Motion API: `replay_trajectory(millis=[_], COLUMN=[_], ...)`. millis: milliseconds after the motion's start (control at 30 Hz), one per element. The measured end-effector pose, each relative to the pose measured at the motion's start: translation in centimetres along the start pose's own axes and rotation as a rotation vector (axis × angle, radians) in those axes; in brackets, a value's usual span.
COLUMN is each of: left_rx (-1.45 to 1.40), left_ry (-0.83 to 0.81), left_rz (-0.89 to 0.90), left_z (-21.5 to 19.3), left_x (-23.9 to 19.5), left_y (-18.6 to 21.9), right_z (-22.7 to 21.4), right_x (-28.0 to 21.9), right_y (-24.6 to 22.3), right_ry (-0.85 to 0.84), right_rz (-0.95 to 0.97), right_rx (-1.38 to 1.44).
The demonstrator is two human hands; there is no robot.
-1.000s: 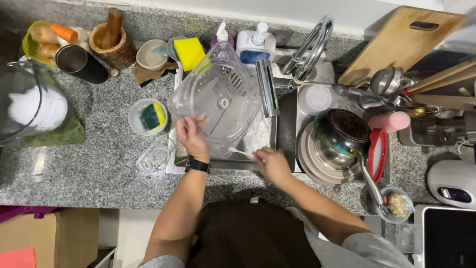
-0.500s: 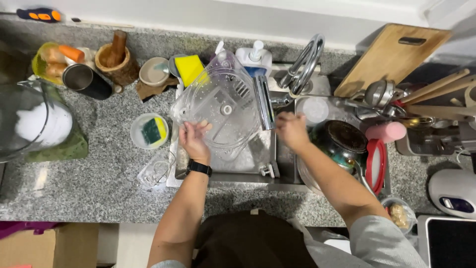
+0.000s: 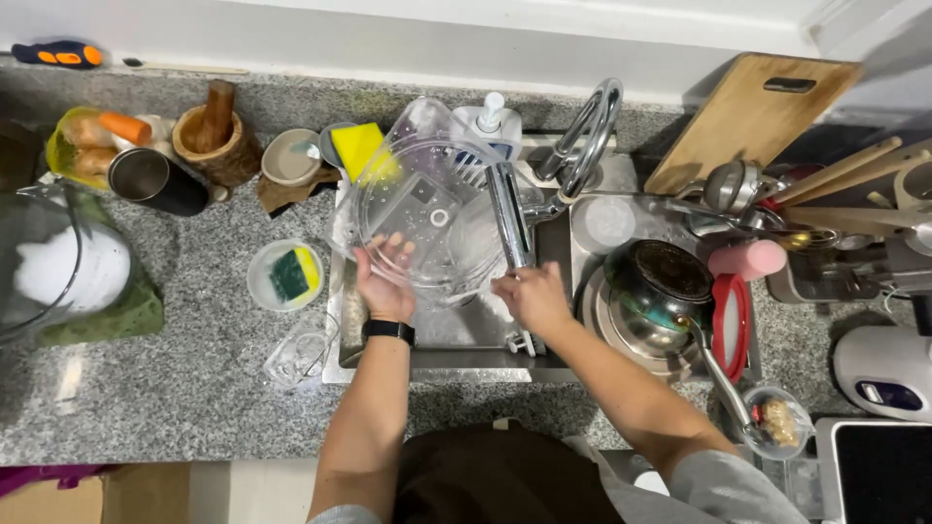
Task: Washing a large clear plastic container part in a sink using a sponge and soap.
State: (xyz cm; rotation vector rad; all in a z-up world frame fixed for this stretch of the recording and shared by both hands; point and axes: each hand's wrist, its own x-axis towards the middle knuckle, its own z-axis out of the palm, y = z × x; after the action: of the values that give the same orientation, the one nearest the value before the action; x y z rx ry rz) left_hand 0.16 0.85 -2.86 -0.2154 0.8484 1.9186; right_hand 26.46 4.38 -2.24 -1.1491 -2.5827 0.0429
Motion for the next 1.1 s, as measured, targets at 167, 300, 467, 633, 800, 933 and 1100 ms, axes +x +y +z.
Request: replay_trajectory(millis=[167,300,467,633,800,933,1100], left_rx=[-0.06,-0.089,-0.117,-0.026,-0.042,0.003,0.238], left_ry=[0.031,0.063,0.07,0.053,0.075,0.117,0.199], left_rz=[-0.035,-0.085,-0.085,-0.104,-0.102,-0.127,-0.006], left_z=[-0.8,-0.7,-1.0,-0.5,0.3,2.8,0.4], left_x=[1.0,0.9,0.8,-0.9,-3.3,-6.7,-4.9], left_y=[-0.8,-1.8,-2.3,-1.7,-1.1,0.1,-1.4], right_z=[-0.1,2.2,1.4,0.0,0.2,-0.3,-2.5], right_x=[0.2,-0.2,-1.0,0.3,-0.5,2.1,5.8], right_y=[-2.3,-3.7,-1.9,-3.5,-4.9,-10.1,-13.7], right_ry=[0.026,0.011,-0.006,0.02,-0.055,-0.029,-0.054], right_rz=[-0.022,-0.009,-0.031,-0.056,-0.098,-0.05,-0.044], right_rx=[0.126,0.141,0.08,0.087,0.264,0.383,0.358])
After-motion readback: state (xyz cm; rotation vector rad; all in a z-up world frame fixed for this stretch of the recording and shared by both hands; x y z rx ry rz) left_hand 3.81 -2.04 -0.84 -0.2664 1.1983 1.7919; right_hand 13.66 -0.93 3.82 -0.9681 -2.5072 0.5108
